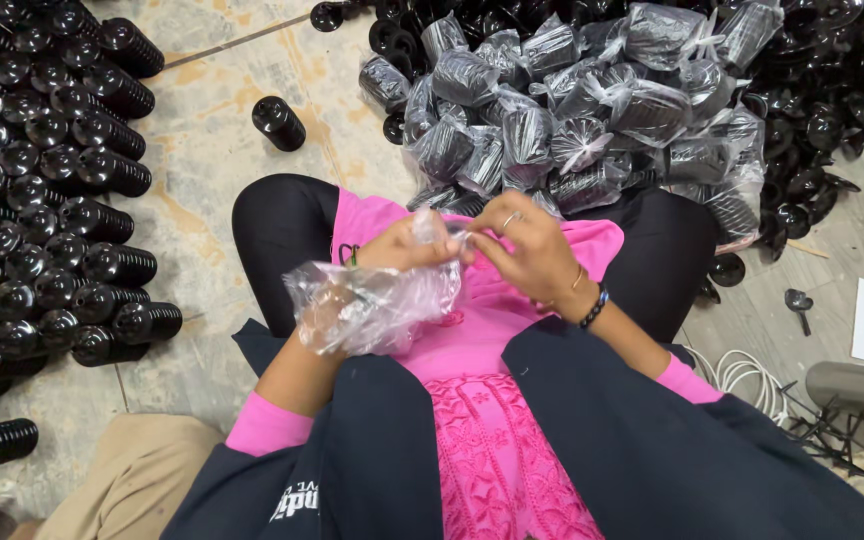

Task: The person sits on the floor among piles of black plastic components and wraps each part in clear plastic film, twisting the film closed around it. The wrapped parts are placed onto a growing pile beside them, and later the person gathers and rearranges the wrapped bundles.

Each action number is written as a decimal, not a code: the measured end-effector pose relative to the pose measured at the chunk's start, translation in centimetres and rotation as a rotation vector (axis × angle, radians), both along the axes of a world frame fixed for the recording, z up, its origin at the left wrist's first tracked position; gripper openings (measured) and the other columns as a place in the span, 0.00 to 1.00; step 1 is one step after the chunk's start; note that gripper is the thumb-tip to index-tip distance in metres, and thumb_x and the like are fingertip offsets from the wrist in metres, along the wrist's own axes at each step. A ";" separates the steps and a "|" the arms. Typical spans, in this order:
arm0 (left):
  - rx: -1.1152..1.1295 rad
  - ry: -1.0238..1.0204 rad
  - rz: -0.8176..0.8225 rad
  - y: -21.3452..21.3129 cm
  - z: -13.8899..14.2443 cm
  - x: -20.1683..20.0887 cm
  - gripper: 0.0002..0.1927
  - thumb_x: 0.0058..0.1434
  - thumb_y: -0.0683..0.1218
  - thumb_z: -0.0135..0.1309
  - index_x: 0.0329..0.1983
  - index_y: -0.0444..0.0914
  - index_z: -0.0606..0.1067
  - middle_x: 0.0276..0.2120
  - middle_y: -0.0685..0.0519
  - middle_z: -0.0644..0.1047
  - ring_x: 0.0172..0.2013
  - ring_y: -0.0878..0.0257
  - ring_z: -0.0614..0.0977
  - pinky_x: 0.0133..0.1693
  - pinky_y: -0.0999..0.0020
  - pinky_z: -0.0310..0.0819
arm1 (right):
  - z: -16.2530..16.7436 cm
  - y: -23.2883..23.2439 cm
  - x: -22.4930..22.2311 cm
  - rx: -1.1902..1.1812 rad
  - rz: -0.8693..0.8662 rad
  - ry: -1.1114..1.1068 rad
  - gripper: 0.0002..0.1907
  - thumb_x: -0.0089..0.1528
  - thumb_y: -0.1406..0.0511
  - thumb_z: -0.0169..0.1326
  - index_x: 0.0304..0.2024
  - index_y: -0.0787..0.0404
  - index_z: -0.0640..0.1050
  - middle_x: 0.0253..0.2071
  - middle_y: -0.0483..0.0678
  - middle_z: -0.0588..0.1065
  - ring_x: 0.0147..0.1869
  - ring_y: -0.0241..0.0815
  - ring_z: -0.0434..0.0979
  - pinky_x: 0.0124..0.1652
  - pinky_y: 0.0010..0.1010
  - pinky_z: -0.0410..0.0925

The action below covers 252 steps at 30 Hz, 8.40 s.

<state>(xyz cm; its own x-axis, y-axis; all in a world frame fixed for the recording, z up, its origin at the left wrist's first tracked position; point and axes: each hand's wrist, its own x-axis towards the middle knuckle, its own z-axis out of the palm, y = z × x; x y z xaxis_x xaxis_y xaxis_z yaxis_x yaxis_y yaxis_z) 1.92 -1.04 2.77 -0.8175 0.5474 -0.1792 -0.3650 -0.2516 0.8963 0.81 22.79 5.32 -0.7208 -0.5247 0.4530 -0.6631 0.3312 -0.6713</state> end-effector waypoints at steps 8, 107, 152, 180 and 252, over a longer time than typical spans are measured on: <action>-0.328 0.528 0.163 0.6 -3.0 0.5 0.10 0.61 0.41 0.58 0.41 0.38 0.68 0.32 0.58 0.74 0.35 0.73 0.77 0.37 0.73 0.73 | -1.8 -1.2 -0.4 -0.401 0.235 -0.805 0.17 0.67 0.63 0.57 0.55 0.63 0.73 0.56 0.48 0.74 0.55 0.32 0.74 0.56 0.27 0.70; -0.863 0.849 0.443 0.3 -5.8 1.6 0.08 0.55 0.34 0.62 0.36 0.36 0.77 0.33 0.46 0.80 0.35 0.50 0.83 0.36 0.61 0.75 | -8.1 -3.1 -0.3 -0.121 0.043 -0.284 0.04 0.61 0.70 0.56 0.36 0.64 0.73 0.36 0.47 0.76 0.41 0.42 0.77 0.44 0.33 0.69; -0.329 0.173 0.989 -16.6 -5.7 -1.3 0.13 0.74 0.49 0.48 0.40 0.36 0.77 0.28 0.54 0.79 0.29 0.71 0.79 0.33 0.74 0.73 | 2.0 -3.2 -15.9 0.190 -0.305 0.321 0.16 0.66 0.61 0.65 0.49 0.65 0.78 0.46 0.58 0.77 0.51 0.59 0.75 0.50 0.47 0.67; -1.115 0.934 1.232 -12.4 -1.6 -5.9 0.10 0.63 0.46 0.65 0.42 0.38 0.78 0.35 0.49 0.81 0.33 0.53 0.83 0.36 0.63 0.76 | -5.0 -20.2 -11.0 -0.378 0.406 -0.763 0.26 0.62 0.67 0.60 0.60 0.67 0.69 0.56 0.46 0.72 0.61 0.32 0.72 0.60 0.27 0.67; -0.841 -0.301 0.435 -14.9 -12.4 -23.2 0.09 0.64 0.50 0.58 0.42 0.41 0.77 0.45 0.54 0.79 0.45 0.63 0.80 0.50 0.66 0.75 | -19.5 -24.1 -18.9 -0.017 -0.483 -0.506 0.12 0.67 0.61 0.49 0.36 0.64 0.73 0.32 0.57 0.74 0.36 0.55 0.73 0.36 0.41 0.67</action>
